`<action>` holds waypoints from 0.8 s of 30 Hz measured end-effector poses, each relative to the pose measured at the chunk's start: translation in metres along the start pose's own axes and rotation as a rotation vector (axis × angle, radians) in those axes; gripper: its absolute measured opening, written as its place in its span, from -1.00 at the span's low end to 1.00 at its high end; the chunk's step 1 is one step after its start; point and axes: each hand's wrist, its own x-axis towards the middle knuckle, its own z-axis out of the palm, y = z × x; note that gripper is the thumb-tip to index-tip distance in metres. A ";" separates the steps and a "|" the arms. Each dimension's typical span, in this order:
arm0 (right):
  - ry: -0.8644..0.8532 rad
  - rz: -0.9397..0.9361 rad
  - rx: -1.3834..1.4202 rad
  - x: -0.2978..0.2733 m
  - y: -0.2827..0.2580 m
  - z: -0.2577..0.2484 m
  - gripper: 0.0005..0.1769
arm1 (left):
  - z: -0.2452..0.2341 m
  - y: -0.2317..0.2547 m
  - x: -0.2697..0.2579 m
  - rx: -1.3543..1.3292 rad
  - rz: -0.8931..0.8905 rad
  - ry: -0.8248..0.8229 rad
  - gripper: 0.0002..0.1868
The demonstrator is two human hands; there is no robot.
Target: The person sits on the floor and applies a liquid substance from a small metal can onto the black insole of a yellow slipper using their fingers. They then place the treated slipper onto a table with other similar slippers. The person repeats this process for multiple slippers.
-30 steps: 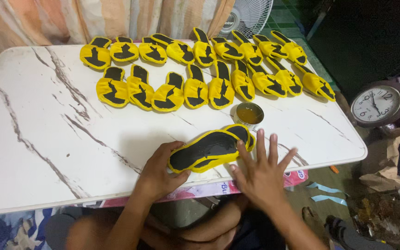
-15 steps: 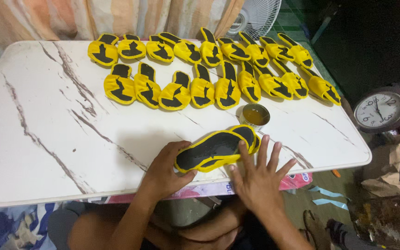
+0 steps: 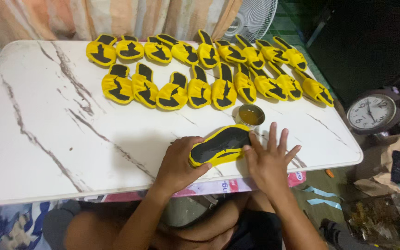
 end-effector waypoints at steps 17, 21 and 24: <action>-0.158 -0.190 0.070 -0.033 -0.043 -0.003 -0.59 | 0.005 -0.002 0.004 0.002 0.004 -0.011 -0.32; -0.032 -0.004 0.008 0.002 -0.009 0.008 -0.56 | 0.005 0.003 0.012 0.020 -0.019 -0.078 -0.26; -0.044 -0.024 -0.025 0.012 -0.001 0.013 -0.50 | 0.002 0.004 0.014 -0.005 0.025 -0.087 -0.25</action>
